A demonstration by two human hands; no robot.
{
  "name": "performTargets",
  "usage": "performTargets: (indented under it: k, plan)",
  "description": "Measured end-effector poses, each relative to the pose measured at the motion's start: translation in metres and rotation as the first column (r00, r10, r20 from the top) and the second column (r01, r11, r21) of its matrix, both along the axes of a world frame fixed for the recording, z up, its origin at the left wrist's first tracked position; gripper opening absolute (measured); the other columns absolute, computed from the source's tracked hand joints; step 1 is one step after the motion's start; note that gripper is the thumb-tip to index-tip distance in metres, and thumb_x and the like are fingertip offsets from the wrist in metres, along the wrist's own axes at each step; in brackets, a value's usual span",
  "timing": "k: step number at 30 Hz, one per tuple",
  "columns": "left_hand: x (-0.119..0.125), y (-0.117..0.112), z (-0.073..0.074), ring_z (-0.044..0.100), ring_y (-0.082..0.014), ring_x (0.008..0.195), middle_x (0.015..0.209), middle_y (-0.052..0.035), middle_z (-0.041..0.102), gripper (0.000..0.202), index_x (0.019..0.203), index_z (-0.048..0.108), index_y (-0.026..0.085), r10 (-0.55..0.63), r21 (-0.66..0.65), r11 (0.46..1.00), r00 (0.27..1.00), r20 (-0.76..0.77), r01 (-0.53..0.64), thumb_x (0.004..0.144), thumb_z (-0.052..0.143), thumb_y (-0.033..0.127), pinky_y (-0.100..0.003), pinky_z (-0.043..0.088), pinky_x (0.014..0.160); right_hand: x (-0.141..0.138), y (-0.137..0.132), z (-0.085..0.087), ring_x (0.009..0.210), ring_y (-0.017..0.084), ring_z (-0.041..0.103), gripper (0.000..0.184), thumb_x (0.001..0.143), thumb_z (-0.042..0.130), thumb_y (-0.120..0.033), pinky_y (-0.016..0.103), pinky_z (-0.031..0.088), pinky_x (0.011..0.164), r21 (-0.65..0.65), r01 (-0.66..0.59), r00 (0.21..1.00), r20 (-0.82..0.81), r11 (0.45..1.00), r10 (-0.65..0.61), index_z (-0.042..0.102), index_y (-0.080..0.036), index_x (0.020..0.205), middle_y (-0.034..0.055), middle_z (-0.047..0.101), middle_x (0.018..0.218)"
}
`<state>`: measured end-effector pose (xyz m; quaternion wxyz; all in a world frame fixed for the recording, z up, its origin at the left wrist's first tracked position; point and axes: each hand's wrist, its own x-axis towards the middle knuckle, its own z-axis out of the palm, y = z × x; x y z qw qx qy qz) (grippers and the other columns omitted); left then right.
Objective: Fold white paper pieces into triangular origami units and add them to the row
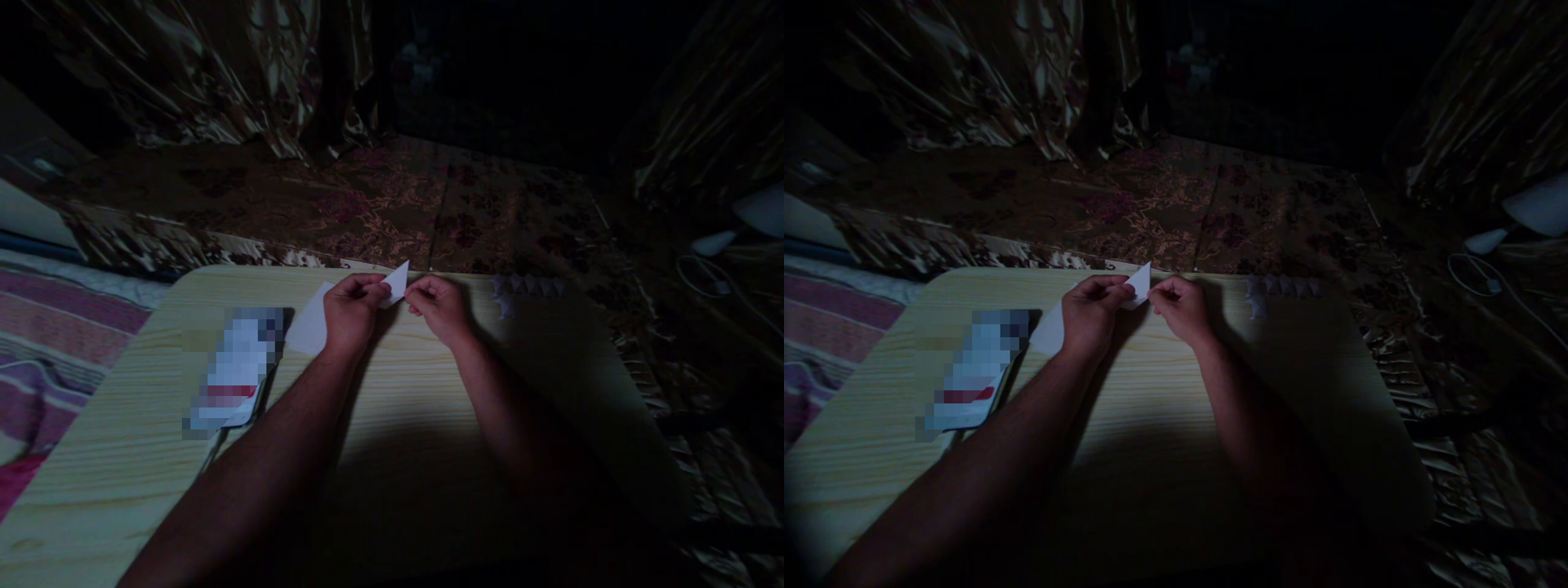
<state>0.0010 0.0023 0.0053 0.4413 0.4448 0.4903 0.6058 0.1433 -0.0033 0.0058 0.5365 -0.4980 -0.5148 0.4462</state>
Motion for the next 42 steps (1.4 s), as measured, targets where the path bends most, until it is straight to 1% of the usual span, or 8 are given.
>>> performTargets:
  k: [6, 11, 16, 22, 27, 33, 38, 42]
  plan:
    - [0.0026, -0.0014, 0.0014, 0.060, -0.0122, 0.062, 0.070, -0.0026, 0.068, 0.018, 0.079, 0.071, 0.015, 0.007, 0.030, 1.000, 1.000, -0.012, -0.007, 0.066, 0.072, 0.027, -0.024, 0.048, 0.061, -0.0008, -0.0008, 0.0010, 0.053, 0.010, 0.057, 0.012, 0.069, 0.066, -0.027, 0.022, 0.043, 0.051, 0.008, -0.002, 1.000, -0.013, 1.000, 0.002, 0.061, -0.016, 0.072, -0.0010, 0.063, 0.061]
    - [0.0025, -0.0035, 0.0018, 0.061, -0.0123, 0.064, 0.073, -0.0033, 0.069, 0.015, 0.077, 0.071, 0.015, -0.028, 0.037, 0.999, 0.997, -0.066, 0.030, 0.068, 0.070, 0.028, -0.023, 0.048, 0.063, -0.0011, -0.0015, 0.0022, 0.057, 0.011, 0.060, 0.014, 0.072, 0.065, -0.031, 0.022, 0.044, 0.052, 0.008, -0.019, 0.999, -0.037, 1.000, 0.019, 0.061, -0.017, 0.075, -0.0003, 0.064, 0.064]
    - [0.0027, -0.0052, 0.0018, 0.060, -0.0124, 0.064, 0.073, -0.0030, 0.069, 0.016, 0.076, 0.070, 0.016, -0.053, 0.030, 0.998, 0.992, -0.118, 0.057, 0.069, 0.070, 0.030, -0.023, 0.048, 0.062, 0.0003, 0.0000, -0.0014, 0.055, 0.009, 0.055, 0.018, 0.075, 0.063, -0.035, 0.021, 0.042, 0.051, 0.037, 0.000, 1.000, -0.031, 0.999, 0.001, 0.060, -0.018, 0.075, -0.0022, 0.060, 0.061]
    - [0.0029, -0.0060, 0.0020, 0.059, -0.0126, 0.062, 0.070, -0.0022, 0.068, 0.014, 0.075, 0.070, 0.016, -0.062, 0.048, 0.996, 0.978, -0.198, 0.073, 0.069, 0.068, 0.029, -0.023, 0.047, 0.060, 0.0019, 0.0003, -0.0015, 0.053, 0.008, 0.049, 0.017, 0.075, 0.063, -0.035, 0.022, 0.041, 0.051, 0.083, 0.013, 1.000, 0.004, 0.997, -0.013, 0.060, -0.018, 0.072, -0.0037, 0.056, 0.059]
    - [0.0041, -0.0070, 0.0039, 0.057, -0.0113, 0.059, 0.068, -0.0012, 0.067, 0.012, 0.073, 0.069, 0.016, -0.031, 0.041, 0.998, 0.977, -0.209, 0.040, 0.068, 0.067, 0.027, -0.022, 0.046, 0.058, 0.0012, -0.0004, 0.0010, 0.055, 0.009, 0.050, 0.017, 0.073, 0.064, -0.035, 0.022, 0.041, 0.053, 0.097, 0.018, 0.998, 0.050, 0.995, -0.023, 0.061, -0.018, 0.070, -0.0032, 0.057, 0.062]
    - [0.0035, -0.0075, 0.0026, 0.057, -0.0115, 0.059, 0.069, -0.0017, 0.067, 0.013, 0.074, 0.070, 0.015, -0.051, 0.037, 0.997, 0.966, -0.253, 0.063, 0.069, 0.066, 0.027, -0.022, 0.046, 0.057, 0.0009, -0.0009, 0.0015, 0.053, 0.008, 0.049, 0.015, 0.073, 0.063, -0.032, 0.022, 0.040, 0.053, 0.102, 0.025, 0.999, 0.033, 0.994, -0.028, 0.061, -0.017, 0.070, -0.0033, 0.057, 0.061]
    - [0.0033, -0.0072, 0.0006, 0.057, -0.0116, 0.058, 0.067, -0.0017, 0.067, 0.013, 0.072, 0.070, 0.015, -0.042, 0.055, 0.997, 0.965, -0.261, 0.058, 0.069, 0.067, 0.028, -0.022, 0.046, 0.058, 0.0010, -0.0003, 0.0011, 0.053, 0.008, 0.049, 0.014, 0.073, 0.064, -0.031, 0.022, 0.040, 0.053, 0.115, 0.022, 1.000, 0.017, 0.993, -0.024, 0.062, -0.017, 0.070, -0.0034, 0.056, 0.060]
    - [0.0030, -0.0076, 0.0013, 0.056, -0.0114, 0.057, 0.064, -0.0012, 0.065, 0.014, 0.071, 0.070, 0.015, -0.045, 0.052, 0.997, 0.970, -0.240, 0.059, 0.068, 0.067, 0.028, -0.022, 0.044, 0.056, 0.0010, -0.0004, 0.0006, 0.053, 0.008, 0.049, 0.015, 0.073, 0.064, -0.033, 0.022, 0.040, 0.053, 0.109, 0.024, 0.999, 0.035, 0.994, -0.028, 0.062, -0.018, 0.070, -0.0033, 0.057, 0.061]
